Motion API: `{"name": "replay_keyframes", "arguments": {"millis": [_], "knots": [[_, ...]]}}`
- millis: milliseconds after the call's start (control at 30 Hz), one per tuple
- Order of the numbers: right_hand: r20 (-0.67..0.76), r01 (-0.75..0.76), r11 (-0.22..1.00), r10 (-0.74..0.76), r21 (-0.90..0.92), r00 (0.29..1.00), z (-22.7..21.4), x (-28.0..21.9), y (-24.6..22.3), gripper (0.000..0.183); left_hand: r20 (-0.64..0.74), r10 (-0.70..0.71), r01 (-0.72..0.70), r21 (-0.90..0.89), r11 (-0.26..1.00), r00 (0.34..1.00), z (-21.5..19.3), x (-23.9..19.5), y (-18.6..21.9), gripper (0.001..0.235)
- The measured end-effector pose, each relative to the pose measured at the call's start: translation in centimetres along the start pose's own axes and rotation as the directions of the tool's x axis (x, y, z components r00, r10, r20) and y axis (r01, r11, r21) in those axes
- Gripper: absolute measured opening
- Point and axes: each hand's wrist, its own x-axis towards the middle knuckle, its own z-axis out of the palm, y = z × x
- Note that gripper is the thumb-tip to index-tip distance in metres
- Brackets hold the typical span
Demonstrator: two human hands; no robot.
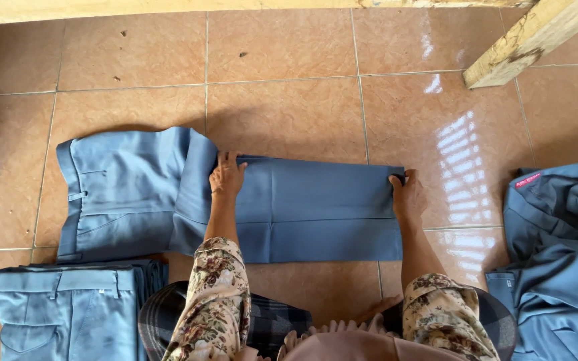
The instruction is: The person sits on a tiled floor and folds several pairs of blue trousers by hand. They smooth each pair, fold the legs together, and then fold the garment into a compact rectangle, stacking the finished items to the side.
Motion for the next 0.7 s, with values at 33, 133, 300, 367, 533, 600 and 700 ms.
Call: {"name": "replay_keyframes", "arguments": {"millis": [33,133,300,367,533,600,700], "knots": [[0.026,-0.024,0.998,0.025,-0.051,0.999,-0.4,-0.1,-0.2,0.040,-0.021,0.016,-0.017,-0.025,1.000,1.000,0.3,-0.1,-0.8,0.031],[0.065,-0.043,0.989,0.053,-0.139,0.996,-1.1,-0.1,-0.8,0.047,-0.066,0.045,-0.051,-0.107,0.993,0.997,1.0,-0.5,-3.6,0.048],[0.110,-0.018,0.969,0.047,-0.246,0.993,-0.6,-0.5,-0.9,0.057,-0.131,0.080,-0.099,-0.145,0.984,0.988,0.5,-3.0,-6.0,0.060],[0.104,0.017,0.974,0.007,-0.226,0.995,-0.9,-1.1,-1.4,0.056,-0.148,0.093,-0.111,-0.118,0.987,0.985,0.5,-3.2,-6.8,0.062],[-0.190,0.191,0.922,-0.265,-0.337,0.945,1.2,-4.7,-4.9,0.069,-0.442,0.094,-0.041,0.128,0.991,0.892,4.0,-4.5,-4.2,0.069],[-0.209,0.267,0.895,-0.355,-0.356,0.911,2.5,-8.1,-7.6,0.069,-0.591,0.207,-0.077,0.238,0.968,0.780,5.3,-7.9,0.0,0.065],[-0.269,0.556,0.778,-0.625,-0.293,0.732,6.5,-13.6,-9.2,0.048,-0.422,0.367,-0.292,0.233,0.928,0.829,8.0,-14.4,7.2,0.059]]}}
